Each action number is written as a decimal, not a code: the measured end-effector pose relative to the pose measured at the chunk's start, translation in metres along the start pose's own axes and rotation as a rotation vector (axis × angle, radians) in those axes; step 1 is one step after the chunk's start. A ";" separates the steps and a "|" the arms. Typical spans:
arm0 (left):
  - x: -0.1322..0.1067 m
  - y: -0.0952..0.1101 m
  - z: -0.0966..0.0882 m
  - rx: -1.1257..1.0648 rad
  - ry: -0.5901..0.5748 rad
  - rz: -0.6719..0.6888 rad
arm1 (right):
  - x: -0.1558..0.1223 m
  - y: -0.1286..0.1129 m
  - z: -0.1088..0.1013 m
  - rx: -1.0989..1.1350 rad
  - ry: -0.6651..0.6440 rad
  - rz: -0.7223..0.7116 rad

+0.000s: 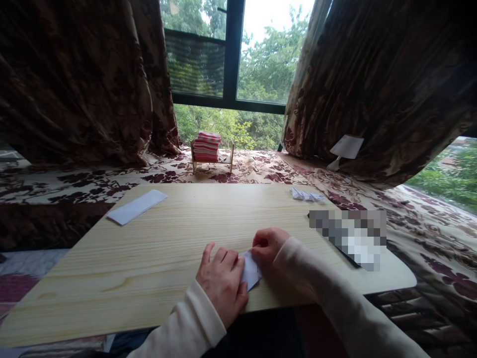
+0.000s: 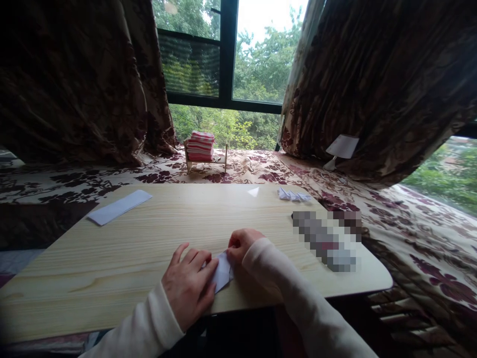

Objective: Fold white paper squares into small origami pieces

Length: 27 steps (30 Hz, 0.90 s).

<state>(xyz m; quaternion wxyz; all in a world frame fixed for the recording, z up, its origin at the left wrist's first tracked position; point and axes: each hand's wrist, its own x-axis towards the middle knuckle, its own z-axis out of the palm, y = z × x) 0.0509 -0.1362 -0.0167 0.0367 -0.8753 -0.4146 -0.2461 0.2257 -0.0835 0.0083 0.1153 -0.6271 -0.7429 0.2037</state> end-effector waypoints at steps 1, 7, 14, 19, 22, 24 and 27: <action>0.001 0.000 -0.001 -0.009 -0.017 -0.011 | -0.003 -0.001 0.002 -0.024 0.052 -0.021; 0.008 -0.001 -0.003 -0.064 -0.064 -0.062 | -0.038 -0.015 0.024 -0.037 0.419 -0.155; 0.006 -0.012 -0.005 -0.195 -0.072 -0.079 | -0.051 -0.022 0.053 -0.014 0.670 -0.304; -0.004 -0.018 -0.006 -0.280 -0.013 0.010 | -0.050 -0.025 0.056 -0.036 0.643 -0.344; -0.009 -0.020 -0.007 -0.235 0.027 0.054 | -0.048 -0.026 0.055 -0.003 0.579 -0.328; -0.010 -0.020 -0.007 -0.218 0.038 0.059 | -0.047 -0.027 0.055 0.025 0.540 -0.314; -0.011 -0.022 -0.008 -0.241 0.048 0.059 | -0.046 -0.027 0.054 0.059 0.497 -0.301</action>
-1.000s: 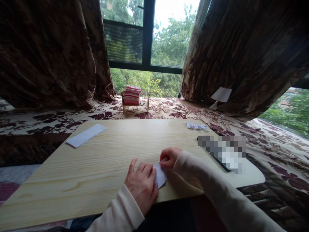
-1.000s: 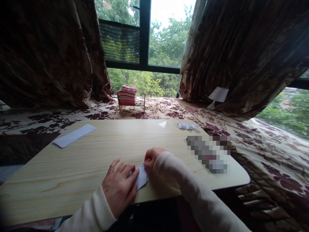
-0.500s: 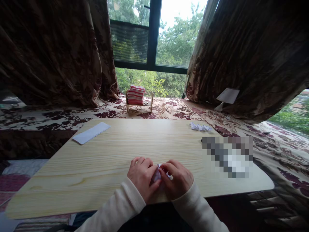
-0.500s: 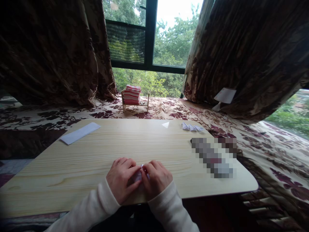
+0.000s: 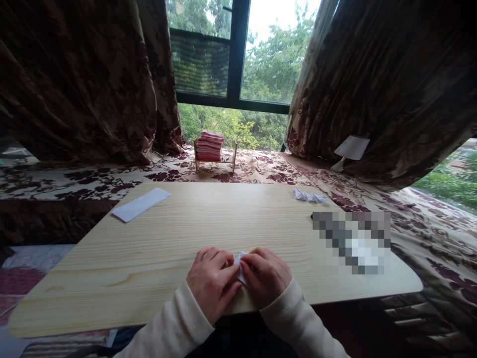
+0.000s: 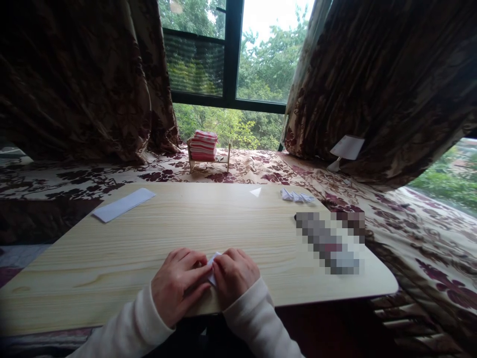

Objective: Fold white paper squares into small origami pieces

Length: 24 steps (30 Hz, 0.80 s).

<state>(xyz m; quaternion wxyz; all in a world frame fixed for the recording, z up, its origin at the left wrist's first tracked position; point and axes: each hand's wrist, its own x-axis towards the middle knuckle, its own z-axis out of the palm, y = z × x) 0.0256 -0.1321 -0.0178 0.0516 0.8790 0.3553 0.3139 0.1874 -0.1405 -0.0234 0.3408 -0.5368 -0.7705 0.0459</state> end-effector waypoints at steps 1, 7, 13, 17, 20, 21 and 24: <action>0.000 0.000 -0.001 -0.012 0.009 0.001 | 0.000 0.000 0.000 0.009 -0.010 -0.005; -0.004 0.001 -0.006 -0.021 0.055 0.009 | 0.001 -0.002 0.003 0.038 -0.024 0.002; -0.006 0.004 -0.007 0.004 0.049 0.010 | 0.001 0.001 0.005 0.078 -0.040 -0.006; -0.008 0.002 -0.005 0.024 0.073 0.012 | 0.001 0.004 0.004 0.115 -0.080 -0.027; -0.010 -0.001 -0.003 -0.001 0.114 0.022 | 0.002 0.007 0.004 0.125 -0.124 -0.040; -0.010 -0.001 -0.002 -0.010 0.122 0.023 | 0.002 0.008 0.004 0.127 -0.132 -0.038; -0.010 -0.001 -0.002 -0.029 0.118 0.008 | 0.002 0.008 0.005 0.118 -0.127 -0.020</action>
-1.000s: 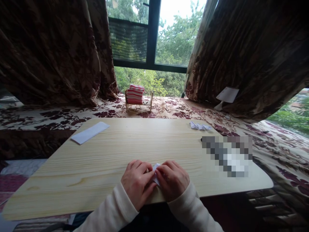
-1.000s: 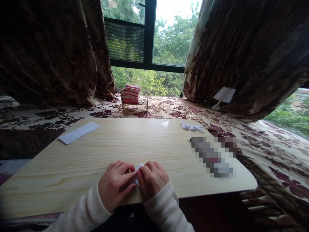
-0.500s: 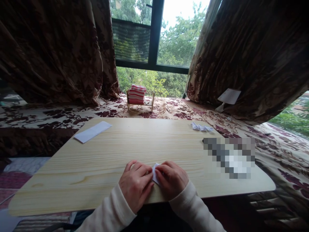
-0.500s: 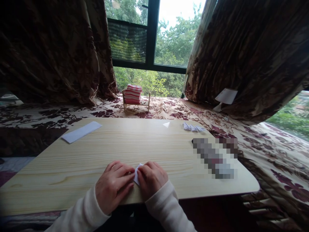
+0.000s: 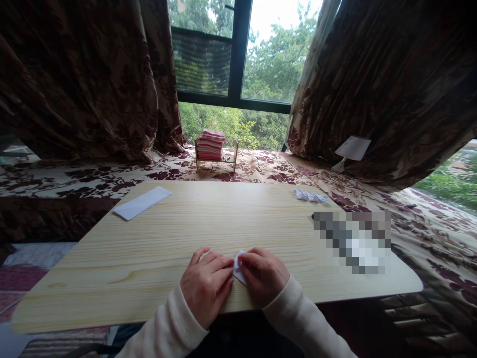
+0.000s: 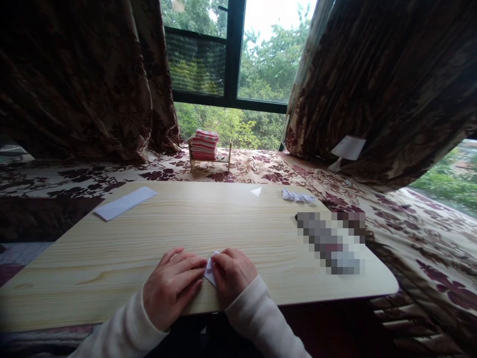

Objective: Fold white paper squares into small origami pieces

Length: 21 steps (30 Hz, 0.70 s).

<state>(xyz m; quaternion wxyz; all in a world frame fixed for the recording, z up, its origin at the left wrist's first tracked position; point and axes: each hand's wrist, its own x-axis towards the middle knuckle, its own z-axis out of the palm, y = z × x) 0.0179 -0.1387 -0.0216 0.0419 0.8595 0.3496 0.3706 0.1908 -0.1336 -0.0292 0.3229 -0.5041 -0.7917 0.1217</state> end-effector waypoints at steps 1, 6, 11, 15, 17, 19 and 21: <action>0.000 0.000 -0.001 0.001 -0.006 -0.010 | 0.000 0.000 0.000 -0.009 0.000 0.008; 0.001 0.002 -0.005 0.050 -0.039 -0.026 | 0.006 -0.006 -0.006 -0.104 -0.072 0.044; 0.002 0.002 -0.006 0.070 -0.055 -0.016 | 0.024 -0.017 -0.025 -0.186 -0.310 -0.027; 0.001 0.001 -0.006 0.077 -0.048 0.005 | 0.040 -0.030 -0.045 -0.205 -0.464 -0.078; 0.001 0.001 -0.007 0.077 -0.051 0.006 | 0.046 -0.034 -0.052 -0.170 -0.527 -0.082; 0.001 0.001 -0.006 0.065 -0.057 0.006 | 0.051 -0.036 -0.057 -0.181 -0.566 -0.074; 0.000 0.001 -0.006 0.051 -0.059 0.007 | 0.055 -0.037 -0.059 -0.228 -0.603 -0.078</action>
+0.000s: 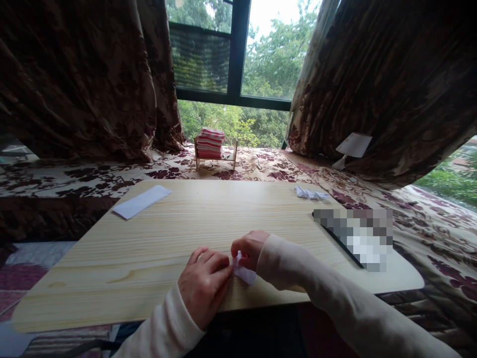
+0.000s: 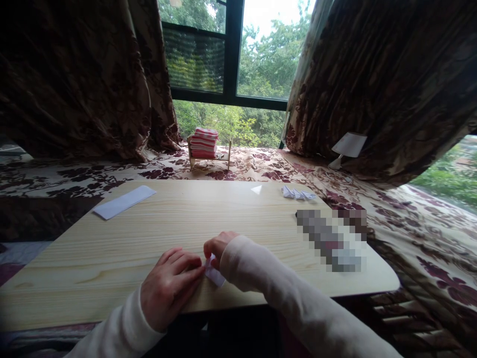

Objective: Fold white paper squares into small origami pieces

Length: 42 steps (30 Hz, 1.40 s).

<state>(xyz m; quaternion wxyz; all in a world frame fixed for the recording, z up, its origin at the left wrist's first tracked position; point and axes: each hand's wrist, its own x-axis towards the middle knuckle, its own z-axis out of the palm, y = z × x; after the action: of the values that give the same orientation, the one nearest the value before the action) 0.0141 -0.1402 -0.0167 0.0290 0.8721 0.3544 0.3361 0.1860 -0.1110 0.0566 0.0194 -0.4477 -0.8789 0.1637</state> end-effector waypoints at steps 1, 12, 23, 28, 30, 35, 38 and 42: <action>0.000 0.000 0.000 -0.005 -0.001 0.002 | 0.001 0.000 -0.001 -0.023 -0.019 -0.004; 0.000 -0.001 -0.001 -0.009 -0.010 0.022 | 0.012 0.002 0.000 -0.114 0.023 -0.094; -0.002 -0.003 0.000 0.011 -0.009 0.021 | 0.012 0.012 0.002 -0.022 -0.001 -0.134; -0.002 -0.003 0.000 0.011 -0.020 0.021 | 0.012 0.013 0.005 0.010 0.035 -0.126; -0.001 -0.003 -0.001 0.026 -0.016 0.027 | 0.012 0.012 0.004 0.019 0.036 -0.117; 0.000 -0.003 0.000 0.034 -0.009 0.030 | 0.015 0.012 0.003 -0.034 0.014 -0.125; 0.000 -0.003 0.000 0.024 -0.011 0.023 | 0.018 0.012 0.005 -0.069 0.025 -0.143; 0.000 -0.003 0.000 0.006 -0.016 0.018 | 0.021 0.013 0.007 -0.124 0.004 -0.139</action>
<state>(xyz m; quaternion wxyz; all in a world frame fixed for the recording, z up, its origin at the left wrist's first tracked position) 0.0121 -0.1381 -0.0179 0.0263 0.8779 0.3473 0.3285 0.1825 -0.0887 0.0431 0.0048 -0.3865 -0.9161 0.1063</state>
